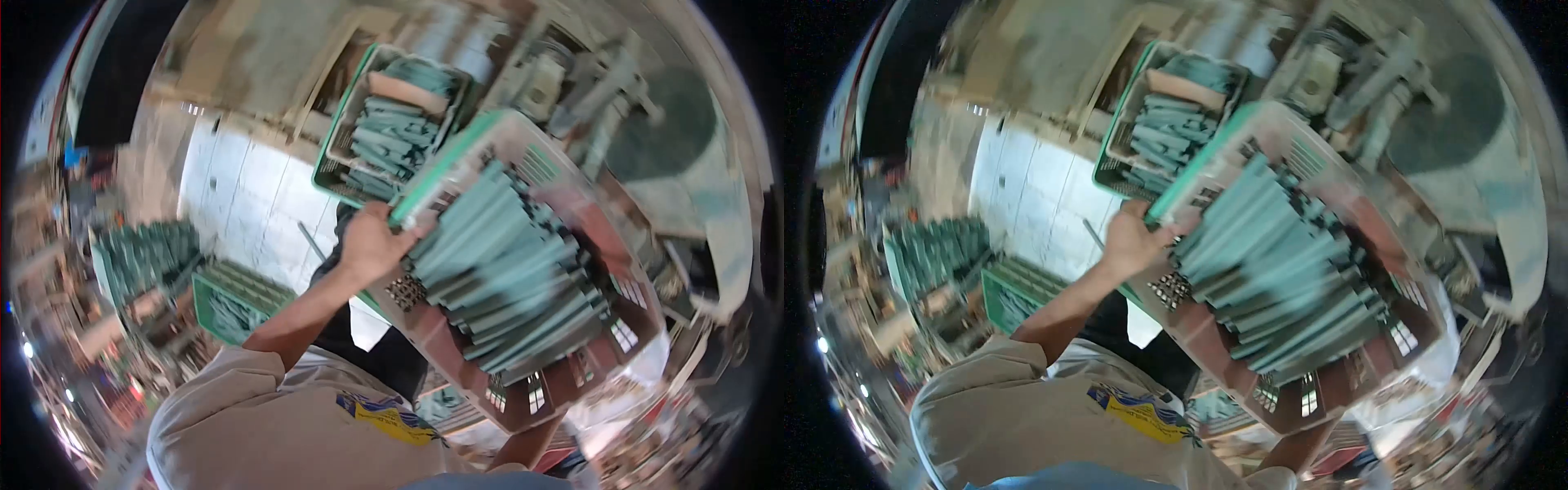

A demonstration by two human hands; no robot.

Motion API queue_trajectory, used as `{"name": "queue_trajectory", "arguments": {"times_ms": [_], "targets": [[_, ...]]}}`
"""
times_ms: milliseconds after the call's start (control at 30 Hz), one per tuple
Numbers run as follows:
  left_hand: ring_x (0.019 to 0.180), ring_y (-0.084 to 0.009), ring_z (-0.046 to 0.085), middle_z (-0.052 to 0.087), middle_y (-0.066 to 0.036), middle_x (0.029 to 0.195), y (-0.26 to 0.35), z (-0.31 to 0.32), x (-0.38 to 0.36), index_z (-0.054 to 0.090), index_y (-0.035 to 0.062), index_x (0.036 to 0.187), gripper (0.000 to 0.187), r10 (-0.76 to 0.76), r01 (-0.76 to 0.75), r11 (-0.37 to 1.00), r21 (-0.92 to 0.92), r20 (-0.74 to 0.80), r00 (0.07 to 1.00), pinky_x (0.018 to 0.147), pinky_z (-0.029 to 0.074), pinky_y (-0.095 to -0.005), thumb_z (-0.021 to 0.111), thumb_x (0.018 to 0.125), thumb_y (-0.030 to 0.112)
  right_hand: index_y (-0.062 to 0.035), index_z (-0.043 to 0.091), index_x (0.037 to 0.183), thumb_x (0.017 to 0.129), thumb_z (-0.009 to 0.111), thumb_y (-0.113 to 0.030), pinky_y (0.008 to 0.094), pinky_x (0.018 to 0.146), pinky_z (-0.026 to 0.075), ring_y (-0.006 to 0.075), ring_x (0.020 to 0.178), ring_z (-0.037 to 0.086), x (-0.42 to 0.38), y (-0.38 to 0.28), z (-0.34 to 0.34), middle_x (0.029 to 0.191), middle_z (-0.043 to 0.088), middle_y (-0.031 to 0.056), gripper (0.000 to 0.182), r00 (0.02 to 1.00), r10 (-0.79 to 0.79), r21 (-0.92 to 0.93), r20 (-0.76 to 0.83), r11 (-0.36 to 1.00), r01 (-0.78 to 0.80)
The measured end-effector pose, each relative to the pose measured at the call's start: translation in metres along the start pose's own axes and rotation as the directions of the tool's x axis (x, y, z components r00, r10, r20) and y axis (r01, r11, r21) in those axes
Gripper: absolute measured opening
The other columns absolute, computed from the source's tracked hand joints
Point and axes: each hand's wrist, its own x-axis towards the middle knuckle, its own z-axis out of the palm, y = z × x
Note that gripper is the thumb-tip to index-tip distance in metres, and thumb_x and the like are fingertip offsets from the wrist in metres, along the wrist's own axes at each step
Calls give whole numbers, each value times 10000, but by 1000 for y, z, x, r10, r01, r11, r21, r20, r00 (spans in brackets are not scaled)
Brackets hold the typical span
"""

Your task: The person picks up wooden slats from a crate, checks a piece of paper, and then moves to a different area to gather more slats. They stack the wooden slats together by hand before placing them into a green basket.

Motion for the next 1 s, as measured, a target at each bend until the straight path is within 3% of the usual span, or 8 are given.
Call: {"name": "queue_trajectory", "arguments": {"times_ms": [67, 167, 467, 567, 667, 767, 1000], "targets": [[972, -418, 615, 611, -272, 1010, -13, 23, -14, 606, -89, 1013, 517, 65, -59, 996, -69, 78, 995, 857, 500, -455, 741, 808, 366, 17, 563, 1073, 898, 554, -142, 328, 663, 523, 199, 777, 647, 27, -2, -11, 871, 658, 112, 237, 1000, 15, -58, -13, 998, -15], [1022, -426, 578, 606, -258, 1025, -19, 42, -34, 589, -88, 1076, 495, 0, 12, 992, -123, 94, 996, 907, 474, -456, 739, 809, 301, 17, 560, 1093, 907, 548, -147, 331, 675, 523, 203, 796, 648, 61, 3, -18, 892, 660, 117, 248, 999, 2, -89, -37, 996, -6], [994, -441, 581, 599, -276, 1002, -37, 77, -51, 579, -97, 1037, 493, 7, -25, 976, -216, -81, 997, 874, 468, -474, 740, 802, 305, 15, 552, 1153, 934, 530, -163, 338, 710, 525, 218, 853, 650, 132, -18, -13, 957, 663, 131, 283, 996, -89, -153, -25, 985, 84], [1009, -433, 569, 586, -266, 999, -31, 71, -55, 563, -83, 1028, 457, -39, 35, 974, -225, -13, 999, 890, 465, -474, 755, 789, 256, 15, 549, 1173, 943, 524, -168, 340, 722, 526, 222, 873, 651, 139, -29, -19, 979, 664, 136, 295, 994, -108, -154, -16, 983, 104], [934, -460, 583, 597, -283, 957, -44, 84, -58, 571, -111, 988, 513, -25, 5, 971, -239, -83, 996, 839, 475, -474, 743, 816, 341, 14, 546, 1193, 952, 518, -173, 343, 734, 527, 227, 892, 652, 140, -42, -23, 1001, 666, 141, 307, 996, -91, -177, -27, 981, 85], [909, -455, 587, 595, -283, 922, -47, 96, -53, 574, -112, 964, 548, -102, 76, 957, -278, -81, 991, 816, 477, -472, 732, 834, 396, 14, 543, 1213, 961, 513, -178, 345, 746, 527, 232, 911, 653, 148, -48, -26, 1022, 667, 146, 319, 996, -73, -204, -42, 977, 63], [868, -457, 588, 589, -286, 890, -41, 83, -38, 582, -101, 953, 586, -81, 57, 956, -289, -74, 994, 789, 476, -476, 668, 882, 475, 13, 537, 1260, 982, 499, -190, 351, 773, 529, 243, 956, 655, 147, -44, -30, 1073, 670, 157, 347, 995, -76, -174, -63, 983, 64]]}}
